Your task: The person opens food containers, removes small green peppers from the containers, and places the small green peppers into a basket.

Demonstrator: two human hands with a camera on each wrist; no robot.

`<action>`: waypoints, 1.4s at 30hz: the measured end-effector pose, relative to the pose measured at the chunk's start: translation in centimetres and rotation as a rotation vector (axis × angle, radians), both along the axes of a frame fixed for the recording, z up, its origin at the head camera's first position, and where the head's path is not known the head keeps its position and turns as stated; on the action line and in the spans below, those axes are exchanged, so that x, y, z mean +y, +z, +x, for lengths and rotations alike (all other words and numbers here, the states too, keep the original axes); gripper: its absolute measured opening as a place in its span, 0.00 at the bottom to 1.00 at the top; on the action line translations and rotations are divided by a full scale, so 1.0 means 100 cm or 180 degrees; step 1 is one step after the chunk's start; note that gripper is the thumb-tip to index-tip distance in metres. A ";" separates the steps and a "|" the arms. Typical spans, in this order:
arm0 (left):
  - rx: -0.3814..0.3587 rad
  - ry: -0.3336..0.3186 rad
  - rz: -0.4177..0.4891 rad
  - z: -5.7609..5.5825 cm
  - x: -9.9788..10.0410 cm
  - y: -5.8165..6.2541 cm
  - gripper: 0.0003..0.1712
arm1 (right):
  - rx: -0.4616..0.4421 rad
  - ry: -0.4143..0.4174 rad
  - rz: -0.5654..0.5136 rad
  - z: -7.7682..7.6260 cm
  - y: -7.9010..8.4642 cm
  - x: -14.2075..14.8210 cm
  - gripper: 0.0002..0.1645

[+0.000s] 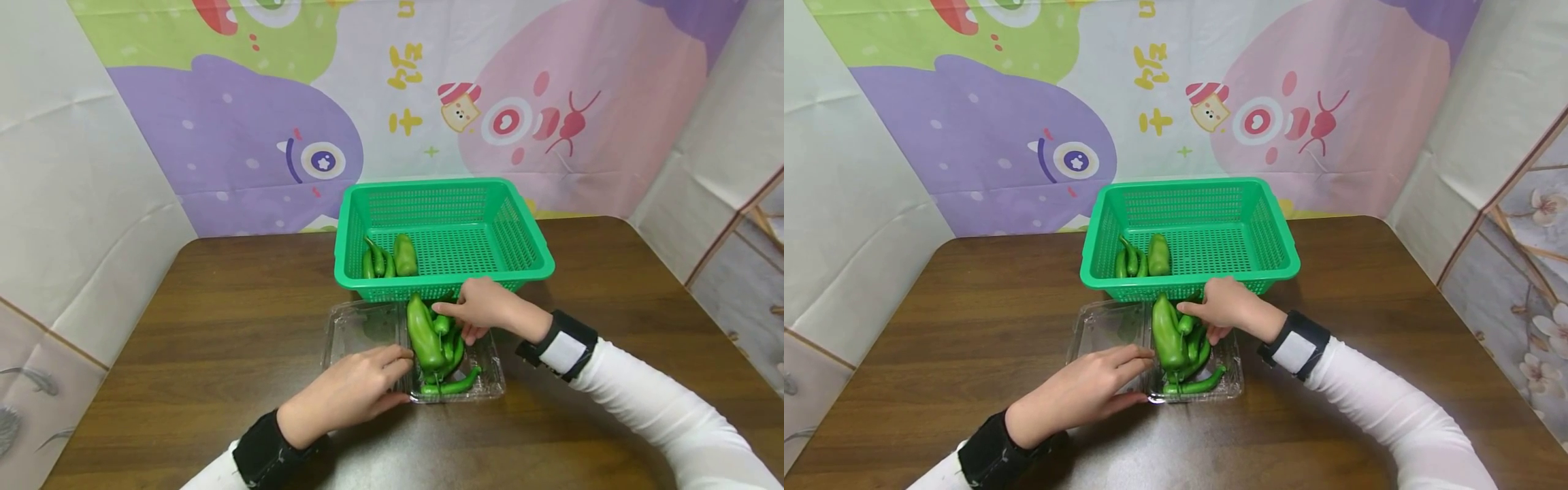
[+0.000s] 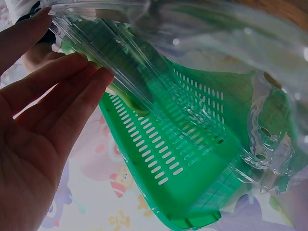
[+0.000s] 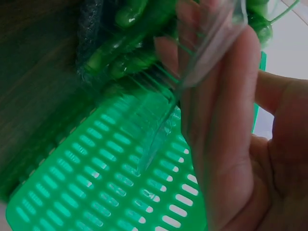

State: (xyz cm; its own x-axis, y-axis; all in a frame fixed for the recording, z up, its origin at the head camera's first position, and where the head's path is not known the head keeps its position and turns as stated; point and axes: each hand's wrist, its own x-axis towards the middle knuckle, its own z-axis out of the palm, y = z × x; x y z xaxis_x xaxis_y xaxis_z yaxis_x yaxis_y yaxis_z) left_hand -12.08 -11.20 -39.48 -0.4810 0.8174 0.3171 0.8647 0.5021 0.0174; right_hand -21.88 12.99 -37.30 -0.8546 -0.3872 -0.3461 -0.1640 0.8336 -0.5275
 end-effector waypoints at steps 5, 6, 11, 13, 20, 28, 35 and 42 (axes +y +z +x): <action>0.0035 -0.0006 0.0016 0.000 0.000 0.000 0.21 | 0.0002 -0.0036 -0.0006 0.001 -0.002 -0.002 0.34; 0.0045 -0.0007 0.0018 0.000 0.000 0.000 0.21 | -0.0001 -0.0032 -0.0015 0.001 -0.002 -0.002 0.34; 0.0083 -0.0006 0.0026 0.000 0.000 0.000 0.21 | -0.0015 0.0023 -0.0106 0.003 -0.002 -0.001 0.32; 0.0087 -0.0009 0.0033 0.000 0.000 0.000 0.21 | -0.0019 0.0055 -0.0125 0.004 -0.002 0.000 0.31; 0.0076 -0.0023 0.0036 0.000 0.000 -0.001 0.21 | -0.0102 0.0079 -0.0056 0.008 0.001 0.005 0.27; 0.0089 -0.0031 0.0038 -0.001 0.000 -0.001 0.21 | -0.0118 0.0124 -0.0070 0.013 -0.002 0.009 0.22; 0.0078 -0.0030 0.0042 -0.001 0.000 -0.001 0.21 | -0.0053 0.0103 -0.0087 0.018 -0.001 0.008 0.21; 0.0096 -0.0033 0.0047 -0.001 0.000 -0.002 0.21 | -0.0026 0.0054 -0.0053 0.021 0.001 0.006 0.19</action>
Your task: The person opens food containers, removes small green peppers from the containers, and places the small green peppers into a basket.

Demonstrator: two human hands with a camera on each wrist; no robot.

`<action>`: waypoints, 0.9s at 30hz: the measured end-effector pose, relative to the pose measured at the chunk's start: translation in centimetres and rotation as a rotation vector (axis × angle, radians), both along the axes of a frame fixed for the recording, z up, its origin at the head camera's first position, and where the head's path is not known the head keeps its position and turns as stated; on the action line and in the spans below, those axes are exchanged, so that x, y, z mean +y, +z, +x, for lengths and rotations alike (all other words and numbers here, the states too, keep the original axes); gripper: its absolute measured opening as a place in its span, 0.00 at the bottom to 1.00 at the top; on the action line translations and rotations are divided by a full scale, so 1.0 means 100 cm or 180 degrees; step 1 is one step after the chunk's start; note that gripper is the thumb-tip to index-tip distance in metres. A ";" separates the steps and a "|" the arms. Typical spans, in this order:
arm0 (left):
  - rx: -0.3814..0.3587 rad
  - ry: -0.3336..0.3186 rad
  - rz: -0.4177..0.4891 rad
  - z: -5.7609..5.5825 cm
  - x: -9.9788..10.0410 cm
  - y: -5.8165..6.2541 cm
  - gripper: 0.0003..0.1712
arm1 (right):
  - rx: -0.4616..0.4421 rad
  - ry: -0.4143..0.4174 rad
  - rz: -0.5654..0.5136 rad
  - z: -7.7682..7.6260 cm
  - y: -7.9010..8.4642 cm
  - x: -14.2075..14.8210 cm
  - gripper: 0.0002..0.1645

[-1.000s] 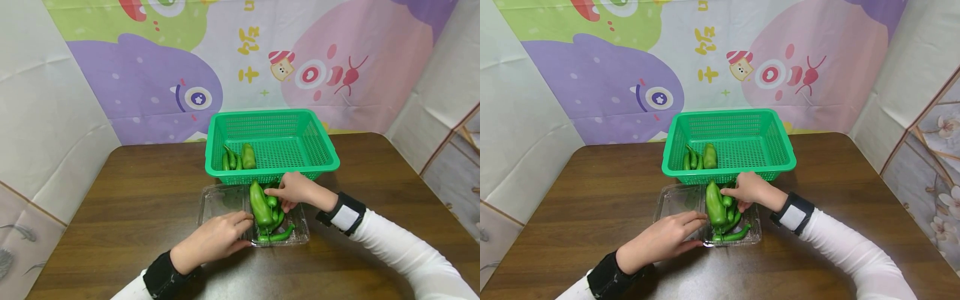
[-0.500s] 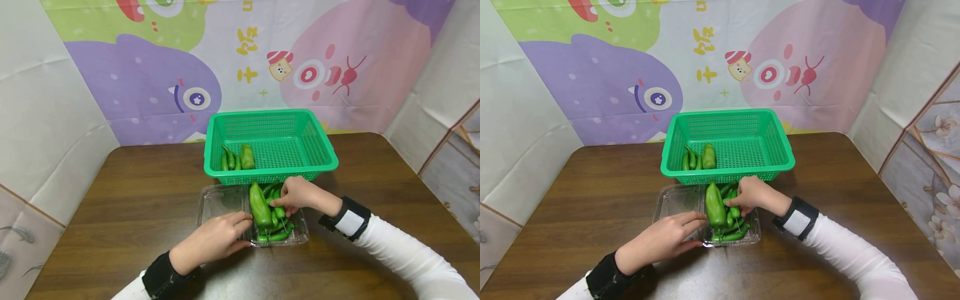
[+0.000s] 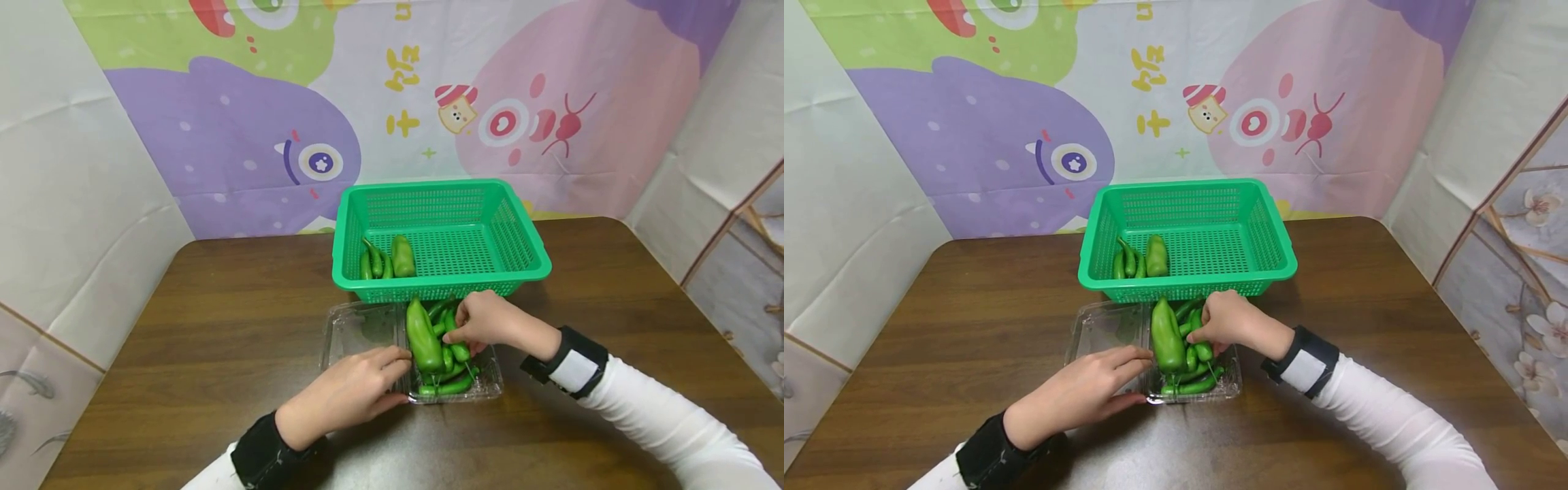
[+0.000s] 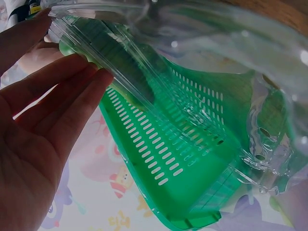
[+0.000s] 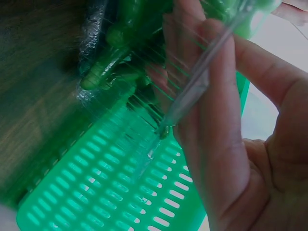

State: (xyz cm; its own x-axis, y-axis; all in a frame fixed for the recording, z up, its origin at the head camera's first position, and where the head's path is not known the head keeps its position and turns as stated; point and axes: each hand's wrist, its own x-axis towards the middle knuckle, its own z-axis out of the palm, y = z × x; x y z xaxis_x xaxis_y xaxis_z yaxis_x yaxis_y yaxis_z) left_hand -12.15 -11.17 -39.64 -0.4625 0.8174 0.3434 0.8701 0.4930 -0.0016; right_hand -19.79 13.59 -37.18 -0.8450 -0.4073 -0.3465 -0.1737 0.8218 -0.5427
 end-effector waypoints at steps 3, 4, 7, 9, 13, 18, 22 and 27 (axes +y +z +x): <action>0.0004 0.0004 0.0002 0.000 0.000 0.000 0.21 | 0.0006 0.0008 0.0008 0.001 0.002 0.001 0.17; 0.0007 0.0005 0.0002 0.000 0.000 0.000 0.21 | 0.0012 0.0014 0.0014 0.002 0.002 0.001 0.16; 0.0013 0.0008 0.0000 0.000 0.000 0.000 0.20 | 0.0035 0.0036 0.0044 0.003 0.004 0.002 0.15; 0.0007 0.0008 -0.0003 0.000 0.000 0.000 0.20 | 0.0056 0.0060 0.0058 0.004 0.005 0.004 0.19; 0.0001 0.0009 -0.0001 0.000 0.000 0.000 0.21 | 0.0094 0.0112 0.0056 0.006 0.008 0.005 0.24; 0.0014 0.0012 0.0002 0.000 0.000 -0.001 0.21 | 0.0154 0.0149 0.0037 0.011 0.014 0.006 0.26; 0.0019 0.0005 0.0007 0.000 0.000 -0.001 0.21 | 0.0188 0.0195 -0.0020 0.015 0.021 0.007 0.24; 0.0013 0.0001 0.0009 0.000 0.000 -0.001 0.21 | 0.0208 0.0257 -0.0146 0.020 0.029 0.009 0.21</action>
State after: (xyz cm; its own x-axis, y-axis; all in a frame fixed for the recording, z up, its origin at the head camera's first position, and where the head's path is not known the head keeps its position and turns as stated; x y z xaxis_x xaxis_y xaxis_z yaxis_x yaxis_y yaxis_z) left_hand -12.11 -11.19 -39.71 -0.4614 0.8163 0.3475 0.8699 0.4932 -0.0036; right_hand -17.83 14.49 -34.30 -0.8290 -0.4893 -0.2709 -0.2747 0.7782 -0.5648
